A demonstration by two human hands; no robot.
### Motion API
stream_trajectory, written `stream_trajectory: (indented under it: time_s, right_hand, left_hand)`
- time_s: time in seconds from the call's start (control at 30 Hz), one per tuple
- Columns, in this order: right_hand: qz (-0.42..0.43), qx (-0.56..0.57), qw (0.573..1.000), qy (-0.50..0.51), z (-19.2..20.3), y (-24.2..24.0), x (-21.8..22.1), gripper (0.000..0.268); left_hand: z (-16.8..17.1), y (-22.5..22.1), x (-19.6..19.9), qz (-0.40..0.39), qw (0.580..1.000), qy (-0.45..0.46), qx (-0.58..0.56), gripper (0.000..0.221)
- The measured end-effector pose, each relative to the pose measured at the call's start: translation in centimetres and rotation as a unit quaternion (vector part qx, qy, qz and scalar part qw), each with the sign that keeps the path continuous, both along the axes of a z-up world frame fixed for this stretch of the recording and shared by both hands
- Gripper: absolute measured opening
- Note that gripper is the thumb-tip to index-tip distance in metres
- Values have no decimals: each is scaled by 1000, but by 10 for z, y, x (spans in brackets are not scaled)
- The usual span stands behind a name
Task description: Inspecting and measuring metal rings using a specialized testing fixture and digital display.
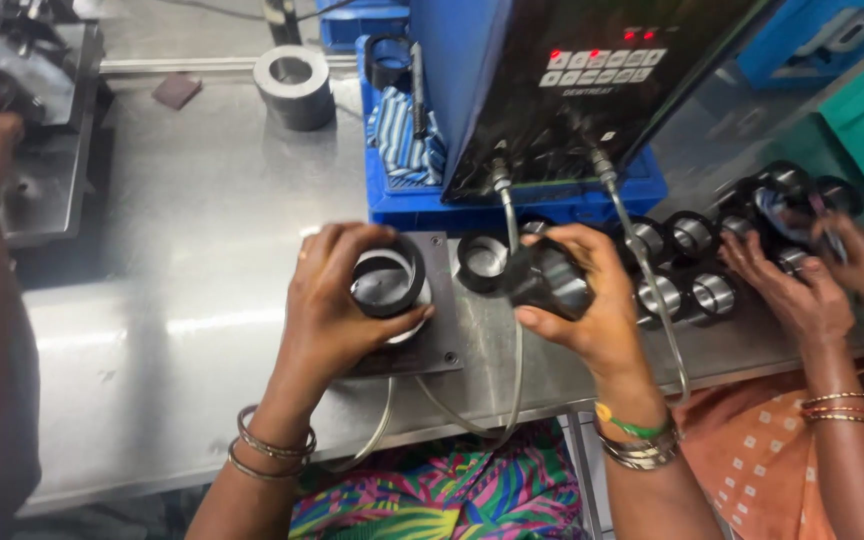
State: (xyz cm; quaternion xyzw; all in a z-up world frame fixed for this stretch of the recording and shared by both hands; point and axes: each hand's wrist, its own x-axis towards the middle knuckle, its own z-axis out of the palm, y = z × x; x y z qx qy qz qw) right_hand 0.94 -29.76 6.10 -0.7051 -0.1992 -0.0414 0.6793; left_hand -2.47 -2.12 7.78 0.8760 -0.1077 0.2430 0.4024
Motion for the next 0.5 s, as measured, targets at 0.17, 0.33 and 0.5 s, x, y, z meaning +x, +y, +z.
stream_trajectory:
  time_s: [0.17, 0.33, 0.5]
  right_hand:
    - [46, -149, 986, -52, 28, 72, 2, 79]
    - [59, -272, 921, -271, 34, 119, 11, 74]
    - [69, -279, 921, -262, 27, 129, 18, 69]
  left_hand:
    - [8, 31, -7, 38, 996, -66, -41, 69]
    - [-50, 95, -18, 142, 984, -55, -90, 68]
    - [-117, 149, -48, 284, 958, 40, 4, 64]
